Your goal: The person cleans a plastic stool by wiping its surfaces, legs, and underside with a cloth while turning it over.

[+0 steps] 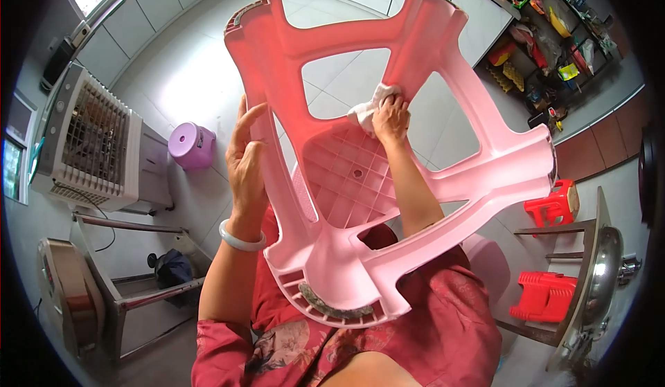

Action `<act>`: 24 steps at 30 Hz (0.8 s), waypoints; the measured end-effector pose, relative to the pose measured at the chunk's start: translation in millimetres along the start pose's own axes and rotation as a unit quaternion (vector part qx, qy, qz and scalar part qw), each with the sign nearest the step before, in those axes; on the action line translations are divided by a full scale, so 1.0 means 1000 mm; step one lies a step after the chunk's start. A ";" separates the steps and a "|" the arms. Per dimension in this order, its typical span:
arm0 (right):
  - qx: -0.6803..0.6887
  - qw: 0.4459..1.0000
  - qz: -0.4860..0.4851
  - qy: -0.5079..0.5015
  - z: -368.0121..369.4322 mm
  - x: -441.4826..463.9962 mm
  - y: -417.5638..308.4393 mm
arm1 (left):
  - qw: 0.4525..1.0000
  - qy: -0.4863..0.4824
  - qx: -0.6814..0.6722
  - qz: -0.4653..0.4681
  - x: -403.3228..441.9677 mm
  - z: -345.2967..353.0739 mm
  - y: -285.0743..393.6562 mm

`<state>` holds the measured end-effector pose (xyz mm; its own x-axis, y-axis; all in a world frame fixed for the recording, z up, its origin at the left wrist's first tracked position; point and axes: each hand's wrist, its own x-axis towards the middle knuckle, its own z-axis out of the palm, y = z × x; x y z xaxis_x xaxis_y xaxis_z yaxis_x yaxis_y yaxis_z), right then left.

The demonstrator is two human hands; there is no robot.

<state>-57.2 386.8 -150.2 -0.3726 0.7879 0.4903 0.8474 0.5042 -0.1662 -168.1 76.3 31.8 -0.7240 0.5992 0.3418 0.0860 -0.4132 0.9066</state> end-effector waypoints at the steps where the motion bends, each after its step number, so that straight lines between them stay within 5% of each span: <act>1: 0.008 0.999 0.006 -0.048 0.005 -0.005 0.000 | 1.000 0.002 -0.011 -0.006 -0.002 0.001 0.000; 5: 0.022 0.993 0.003 -0.112 0.072 -0.036 0.005 | 1.000 -0.004 0.016 0.015 -0.003 0.000 -0.006; 9: 0.030 0.976 -0.029 -0.212 0.042 -0.038 -0.039 | 1.000 -0.005 0.029 0.005 -0.003 0.001 -0.004; 12: 0.016 0.967 -0.136 -0.216 0.083 -0.059 -0.060 | 0.999 -0.009 0.032 0.012 -0.003 0.001 -0.004; 13: -0.054 0.970 -0.237 0.007 0.113 -0.075 -0.062 | 0.999 -0.010 0.032 0.015 -0.003 0.001 -0.005; 14: -0.122 0.911 -0.321 0.228 0.134 -0.089 -0.063 | 0.999 -0.008 0.029 0.015 -0.004 0.003 -0.005; 15: -0.043 0.948 -0.313 -0.040 0.091 -0.087 -0.085 | 1.000 -0.008 0.026 0.014 -0.003 0.004 -0.004; 16: 0.040 0.911 -0.278 -0.303 0.040 -0.084 -0.109 | 1.000 -0.010 0.023 0.012 -0.003 0.004 -0.003; 19: 0.064 0.920 -0.335 -0.192 0.028 -0.106 -0.113 | 1.000 0.000 0.031 0.002 -0.003 0.005 -0.004; 24: -0.003 0.865 -0.442 -0.240 0.051 -0.116 -0.090 | 0.998 -0.007 0.056 0.019 -0.002 0.001 -0.006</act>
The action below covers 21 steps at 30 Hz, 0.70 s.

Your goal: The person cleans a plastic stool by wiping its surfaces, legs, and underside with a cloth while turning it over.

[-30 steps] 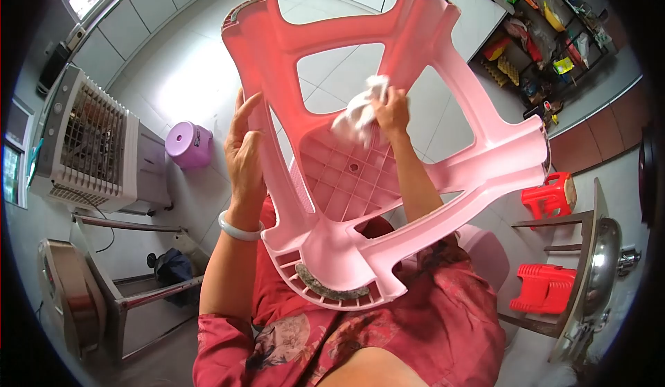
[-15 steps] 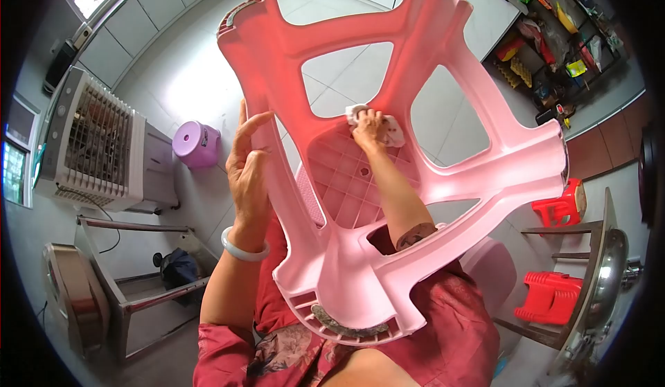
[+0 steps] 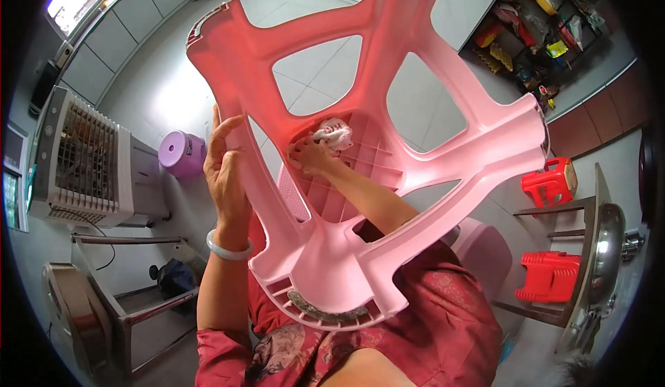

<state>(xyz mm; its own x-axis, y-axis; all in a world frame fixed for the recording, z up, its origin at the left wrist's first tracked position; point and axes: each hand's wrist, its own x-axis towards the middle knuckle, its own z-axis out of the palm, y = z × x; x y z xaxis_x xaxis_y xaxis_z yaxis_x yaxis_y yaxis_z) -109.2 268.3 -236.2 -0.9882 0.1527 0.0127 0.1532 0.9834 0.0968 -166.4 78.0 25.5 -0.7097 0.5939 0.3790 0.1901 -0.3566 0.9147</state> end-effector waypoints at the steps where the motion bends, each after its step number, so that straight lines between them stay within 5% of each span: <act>1: 0.014 1.000 -0.007 -0.015 0.005 -0.005 0.002 | 1.000 -0.002 0.006 -0.002 0.000 0.000 0.002; 7: 0.150 0.969 -0.082 -0.180 -0.038 -0.066 0.003 | 1.000 -0.013 -0.010 0.007 0.007 -0.008 -0.001; 11: 0.310 0.893 -0.091 -0.314 -0.050 -0.097 -0.010 | 0.999 -0.024 -0.028 -0.017 0.032 -0.036 -0.013; 14: 0.349 0.887 -0.050 -0.300 -0.084 -0.119 -0.016 | 0.998 -0.062 -0.003 -0.024 0.054 -0.054 -0.022; 18: 0.421 0.904 0.067 0.029 -0.072 -0.137 -0.031 | 0.994 -0.101 -0.020 -0.031 0.069 -0.056 -0.022; 21: 0.664 0.695 0.238 0.138 -0.069 -0.144 -0.047 | 0.992 -0.068 -0.051 -0.094 0.061 -0.048 -0.001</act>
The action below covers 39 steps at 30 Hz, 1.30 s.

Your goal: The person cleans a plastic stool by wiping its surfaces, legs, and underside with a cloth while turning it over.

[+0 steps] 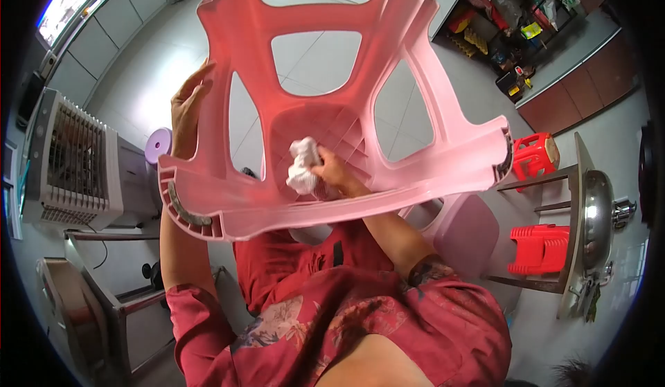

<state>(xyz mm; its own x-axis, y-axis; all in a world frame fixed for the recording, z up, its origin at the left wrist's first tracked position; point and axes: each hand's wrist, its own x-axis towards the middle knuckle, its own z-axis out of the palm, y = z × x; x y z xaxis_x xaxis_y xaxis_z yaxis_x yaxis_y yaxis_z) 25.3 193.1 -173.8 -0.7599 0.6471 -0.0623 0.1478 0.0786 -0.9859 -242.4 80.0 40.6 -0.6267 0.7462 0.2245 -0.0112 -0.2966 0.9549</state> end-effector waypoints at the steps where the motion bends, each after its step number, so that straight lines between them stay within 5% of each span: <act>1: 0.106 0.992 0.047 0.054 0.005 -0.005 0.002 | 0.999 0.018 -0.024 -0.034 -0.008 0.006 0.004; 2: 0.252 0.963 0.078 0.061 0.003 -0.006 0.006 | 0.995 0.042 -0.091 -0.027 -0.015 0.010 0.003; 5: 0.358 0.923 0.091 0.107 -0.007 -0.012 0.016 | 0.983 0.088 -0.155 -0.046 -0.051 -0.002 -0.013; 8: 0.279 0.951 0.035 0.128 -0.009 -0.021 0.020 | 0.988 0.134 -0.049 -0.055 -0.109 -0.030 -0.054; 11: 0.060 0.991 0.019 0.117 0.005 -0.032 0.031 | 0.978 0.158 0.131 -0.036 -0.189 -0.038 -0.096; 12: 0.186 0.975 0.063 0.103 0.021 -0.039 0.028 | 0.973 0.147 0.174 -0.029 -0.215 -0.032 -0.104; 15: 0.145 0.979 0.069 0.125 0.061 -0.051 0.023 | 0.970 0.040 0.236 -0.036 -0.280 0.008 -0.109; 17: 0.224 0.968 0.080 0.080 0.069 -0.043 0.016 | 0.960 -0.121 0.240 -0.077 -0.303 0.023 -0.110; 20: 0.287 0.951 0.096 0.066 0.084 -0.036 0.006 | 0.923 -0.147 0.324 0.147 -0.292 0.048 -0.121; 27: 0.378 0.916 0.056 0.121 0.083 -0.058 -0.003 | 0.870 -0.110 0.432 0.212 -0.258 0.080 -0.143; 29: 0.215 0.966 -0.045 0.140 0.072 -0.078 0.003 | 0.865 -0.087 0.444 0.218 -0.253 0.085 -0.152; 32: 0.194 0.965 -0.044 0.168 0.062 -0.102 -0.012 | 0.870 -0.061 0.439 0.213 -0.243 0.097 -0.154; 34: -0.067 0.980 -0.130 0.134 0.047 -0.121 -0.005 | 0.871 -0.060 0.441 0.207 -0.239 0.100 -0.158; 36: 0.085 0.994 0.047 0.039 0.028 -0.139 -0.038 | 0.848 -0.040 0.477 0.226 -0.234 0.103 -0.155; 39: -0.078 0.996 -0.010 0.038 0.003 -0.180 -0.069 | 0.800 -0.084 0.543 0.242 -0.234 0.091 -0.167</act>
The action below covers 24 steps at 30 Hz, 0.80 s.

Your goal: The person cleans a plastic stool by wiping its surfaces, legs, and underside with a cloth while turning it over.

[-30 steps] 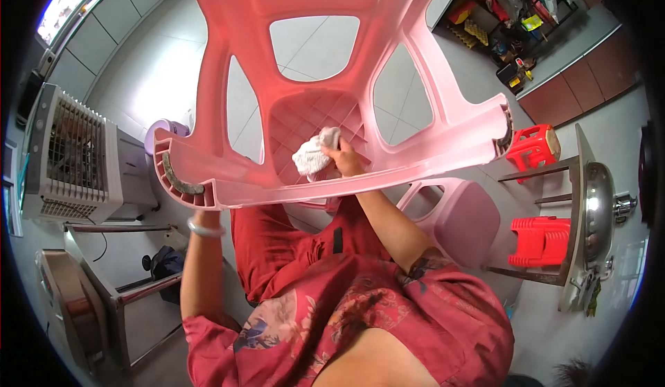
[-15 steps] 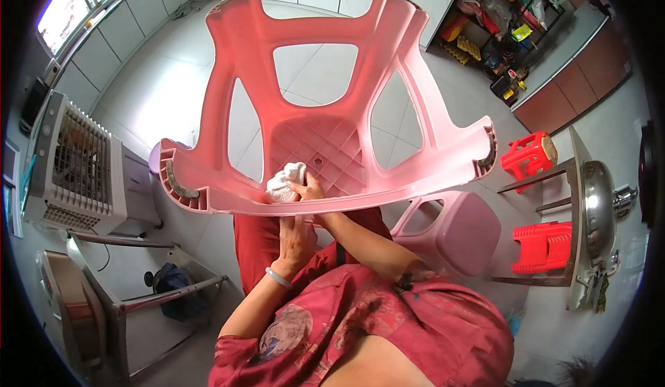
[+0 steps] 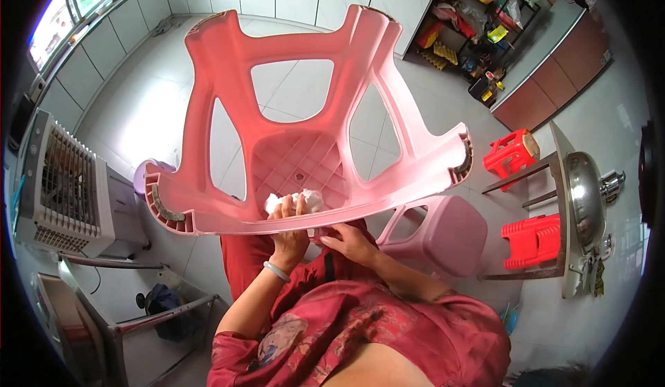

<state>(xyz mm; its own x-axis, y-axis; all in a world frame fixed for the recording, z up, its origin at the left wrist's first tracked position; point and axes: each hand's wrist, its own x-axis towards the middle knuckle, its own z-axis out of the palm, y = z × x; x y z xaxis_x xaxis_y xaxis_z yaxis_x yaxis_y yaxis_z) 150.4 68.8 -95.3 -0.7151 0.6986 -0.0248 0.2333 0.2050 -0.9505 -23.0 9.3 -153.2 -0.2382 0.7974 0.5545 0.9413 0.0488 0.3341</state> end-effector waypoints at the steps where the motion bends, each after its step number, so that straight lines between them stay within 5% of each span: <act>1: 0.038 0.998 0.034 -0.029 -0.014 -0.010 0.002 | 1.000 -0.011 0.016 0.009 0.000 -0.003 0.003; 4: 0.082 0.982 0.170 -0.005 -0.061 -0.036 0.013 | 0.996 -0.046 0.070 0.041 0.002 -0.008 0.002; 6: 0.034 0.976 0.171 0.134 -0.094 -0.041 0.013 | 0.996 -0.026 0.072 0.049 0.004 -0.004 0.001; 8: 0.191 0.919 0.106 0.329 -0.125 -0.030 0.040 | 0.997 0.003 0.057 0.050 0.013 -0.002 0.000; 10: 0.145 0.898 -0.109 0.400 -0.152 0.003 0.024 | 0.999 -0.015 0.037 0.037 0.023 0.004 0.001; 12: 0.215 0.893 -0.098 0.383 -0.183 0.027 0.022 | 0.998 -0.039 0.040 0.036 0.022 0.011 -0.001; 14: 0.074 0.941 -0.098 0.315 -0.208 0.071 -0.025 | 0.994 -0.067 0.062 0.052 0.018 0.021 -0.010; 17: -0.148 0.921 -0.277 0.232 -0.217 0.094 -0.060 | 0.984 -0.172 0.051 0.011 0.019 0.017 -0.013; 18: -0.046 0.942 -0.229 0.240 -0.215 0.108 -0.071 | 0.979 -0.198 0.046 -0.002 0.020 0.015 -0.014; 19: 0.056 0.952 -0.177 0.245 -0.210 0.125 -0.082 | 0.991 -0.063 0.104 0.053 -0.001 0.040 -0.030; 20: 0.156 0.949 -0.123 0.246 -0.208 0.137 -0.089 | 0.985 -0.146 0.086 0.008 0.001 0.035 -0.029; 22: 0.051 0.980 -0.084 0.172 -0.215 0.147 -0.088 | 0.948 -0.305 0.047 -0.082 0.012 0.020 -0.024; 24: 0.048 0.977 -0.112 0.176 -0.206 0.143 -0.088 | 0.946 -0.298 0.048 -0.120 0.011 0.029 -0.025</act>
<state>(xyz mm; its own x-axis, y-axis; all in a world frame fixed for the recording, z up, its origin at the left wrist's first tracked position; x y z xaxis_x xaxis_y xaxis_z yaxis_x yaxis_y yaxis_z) 163.3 291.9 48.8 -0.4657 0.8396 0.2797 0.0222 0.3270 -0.9448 -42.6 34.3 -177.9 -0.2977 0.9524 -0.0656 0.9017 0.3031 0.3084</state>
